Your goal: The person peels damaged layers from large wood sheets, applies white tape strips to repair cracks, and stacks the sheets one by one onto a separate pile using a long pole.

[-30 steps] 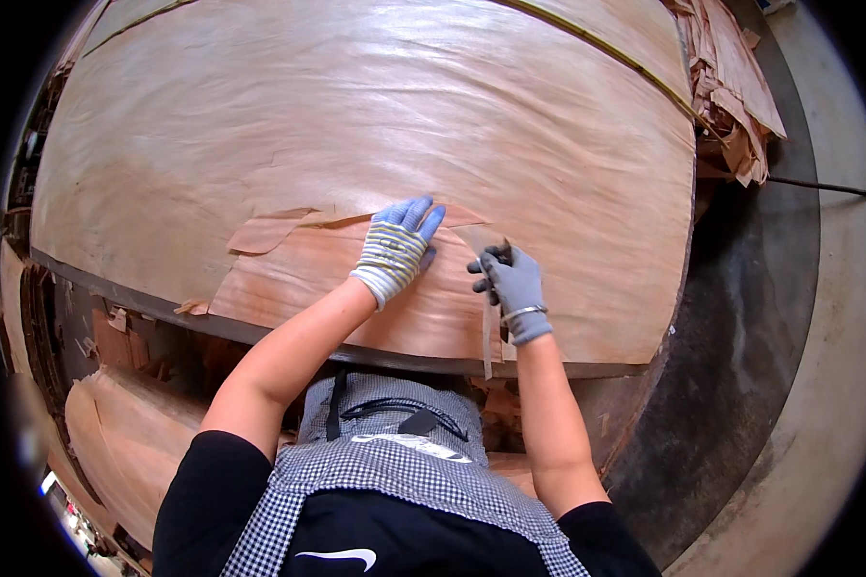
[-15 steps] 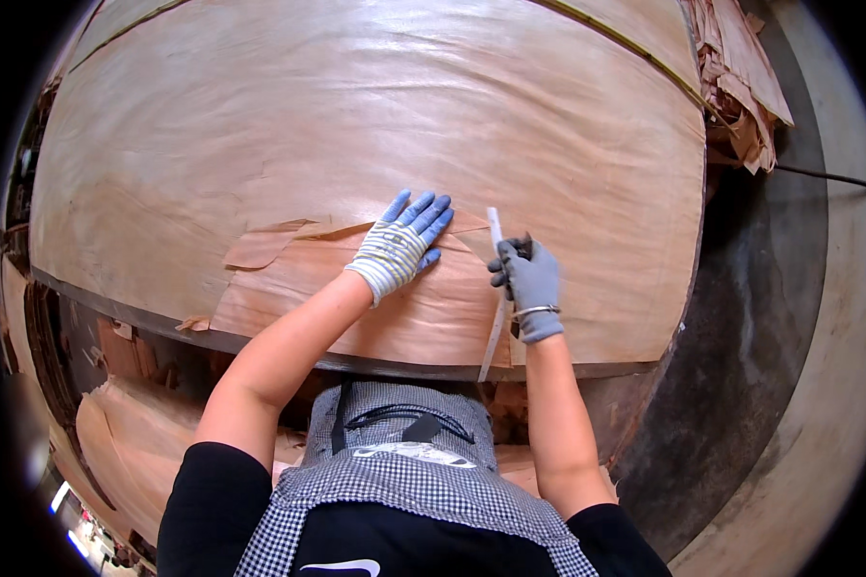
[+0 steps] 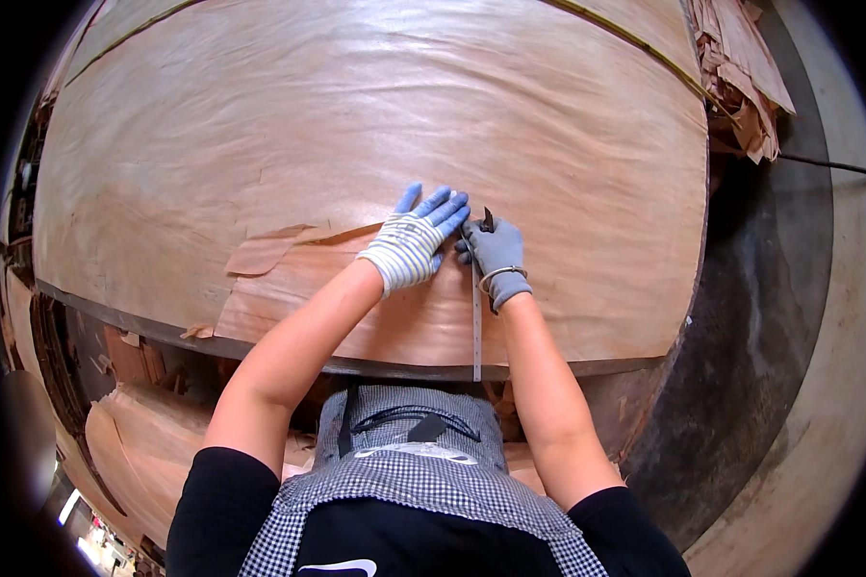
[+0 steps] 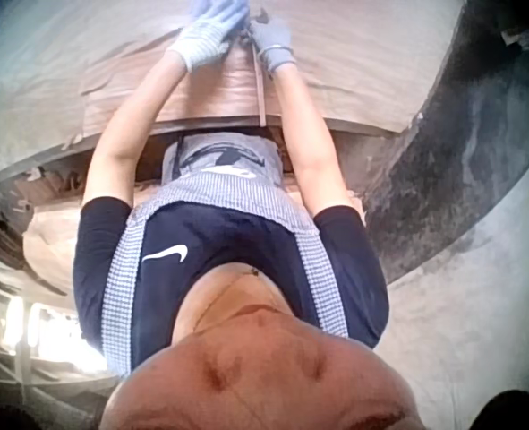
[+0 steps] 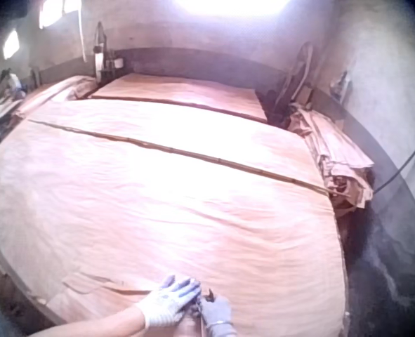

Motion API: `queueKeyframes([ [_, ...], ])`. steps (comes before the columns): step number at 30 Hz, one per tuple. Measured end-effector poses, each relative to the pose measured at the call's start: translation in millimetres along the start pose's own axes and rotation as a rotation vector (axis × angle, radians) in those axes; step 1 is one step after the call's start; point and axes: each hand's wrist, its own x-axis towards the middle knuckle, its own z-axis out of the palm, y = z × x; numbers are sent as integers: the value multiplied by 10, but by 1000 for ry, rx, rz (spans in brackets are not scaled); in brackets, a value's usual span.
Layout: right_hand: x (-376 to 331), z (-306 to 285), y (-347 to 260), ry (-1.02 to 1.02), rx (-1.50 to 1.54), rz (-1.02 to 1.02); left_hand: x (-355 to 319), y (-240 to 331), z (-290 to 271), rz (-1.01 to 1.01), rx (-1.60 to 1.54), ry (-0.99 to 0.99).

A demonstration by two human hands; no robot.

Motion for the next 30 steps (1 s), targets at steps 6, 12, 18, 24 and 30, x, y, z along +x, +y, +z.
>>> queueKeyframes([
  [6,-242,-272,565,197,-445,-89,5,26,14,9,116,-30],
  [12,-272,-251,610,252,-552,-124,-40,244,254,306,179,-20],
  [18,-570,-433,566,210,-869,-291,-107,258,312,334,196,-25],
  [24,-586,-591,97,-84,-174,14,-170,116,-167,-11,-54,149],
  [30,-289,474,-13,-140,-76,16,-583,-261,21,-202,152,350],
])
